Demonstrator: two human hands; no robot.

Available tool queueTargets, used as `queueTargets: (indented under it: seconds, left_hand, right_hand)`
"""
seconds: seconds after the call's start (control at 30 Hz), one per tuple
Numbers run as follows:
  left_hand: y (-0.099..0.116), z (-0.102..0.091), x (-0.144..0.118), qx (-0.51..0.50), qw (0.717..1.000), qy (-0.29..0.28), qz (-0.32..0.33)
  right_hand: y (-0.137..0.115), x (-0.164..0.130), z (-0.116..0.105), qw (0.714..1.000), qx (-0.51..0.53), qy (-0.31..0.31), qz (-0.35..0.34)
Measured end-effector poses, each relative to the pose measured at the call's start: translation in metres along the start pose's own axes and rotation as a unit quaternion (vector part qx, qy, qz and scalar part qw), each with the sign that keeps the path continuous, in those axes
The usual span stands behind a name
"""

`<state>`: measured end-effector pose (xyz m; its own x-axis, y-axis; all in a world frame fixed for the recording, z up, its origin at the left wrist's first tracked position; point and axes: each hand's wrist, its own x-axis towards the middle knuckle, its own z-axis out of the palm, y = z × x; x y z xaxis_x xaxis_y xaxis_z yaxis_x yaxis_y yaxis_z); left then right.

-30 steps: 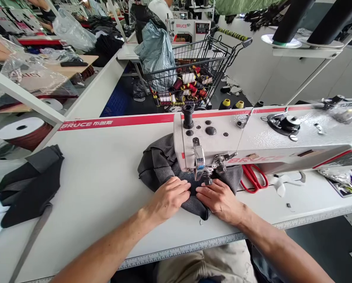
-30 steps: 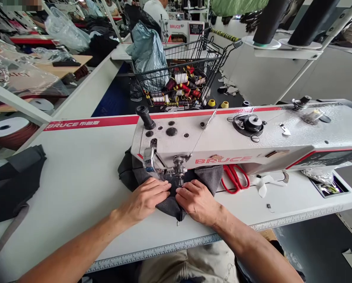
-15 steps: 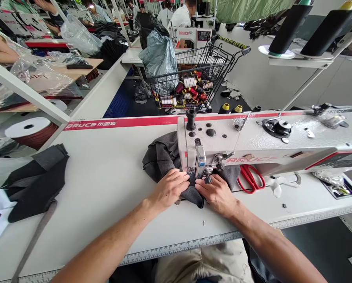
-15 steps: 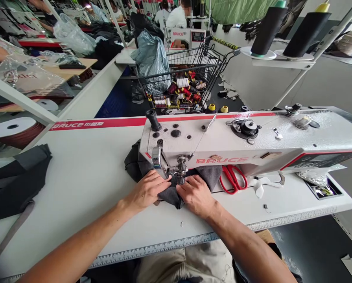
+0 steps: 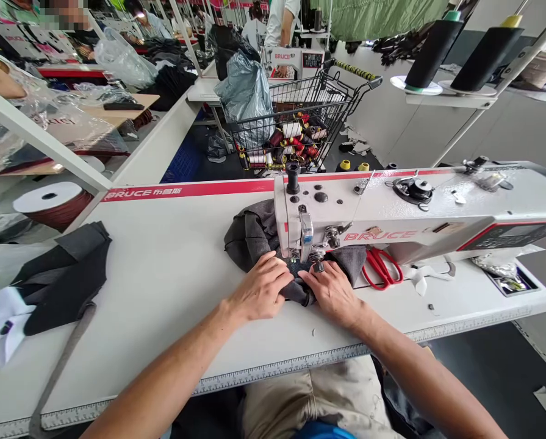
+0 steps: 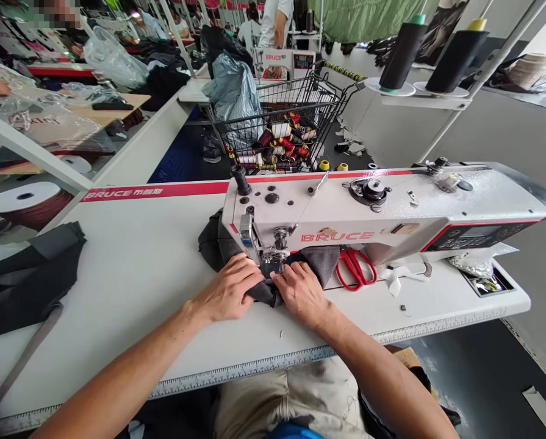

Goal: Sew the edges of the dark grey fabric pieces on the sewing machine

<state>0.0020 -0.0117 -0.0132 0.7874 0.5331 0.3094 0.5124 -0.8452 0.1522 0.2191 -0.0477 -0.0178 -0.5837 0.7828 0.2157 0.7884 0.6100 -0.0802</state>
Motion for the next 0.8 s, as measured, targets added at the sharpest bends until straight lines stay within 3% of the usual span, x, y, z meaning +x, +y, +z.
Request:
queueTargets:
  seconds: [0.13, 0.27, 0.5, 0.67, 0.8]
  left_hand:
    - [0.014, -0.004, -0.005, 0.007, 0.999, -0.040, -0.033]
    - [0.014, -0.001, -0.009, 0.037, 0.999, -0.021, -0.027]
    - [0.016, 0.000, -0.009, 0.011, 0.999, 0.048, 0.004]
    - [0.013, 0.005, -0.011, 0.016, 0.997, 0.047, 0.052]
    - [0.009, 0.007, -0.012, -0.002, 0.998, 0.043, 0.051]
  right_hand:
    - [-0.006, -0.006, -0.016, 0.999, -0.002, -0.033, 0.008]
    - [-0.005, -0.009, -0.025, 0.997, -0.012, -0.065, -0.031]
    - [0.004, -0.015, -0.005, 0.984, 0.042, 0.026, -0.170]
    - [0.003, -0.018, 0.003, 0.980, 0.071, 0.053, -0.180]
    - [0.000, -0.018, 0.002, 0.985, 0.062, 0.025, -0.159]
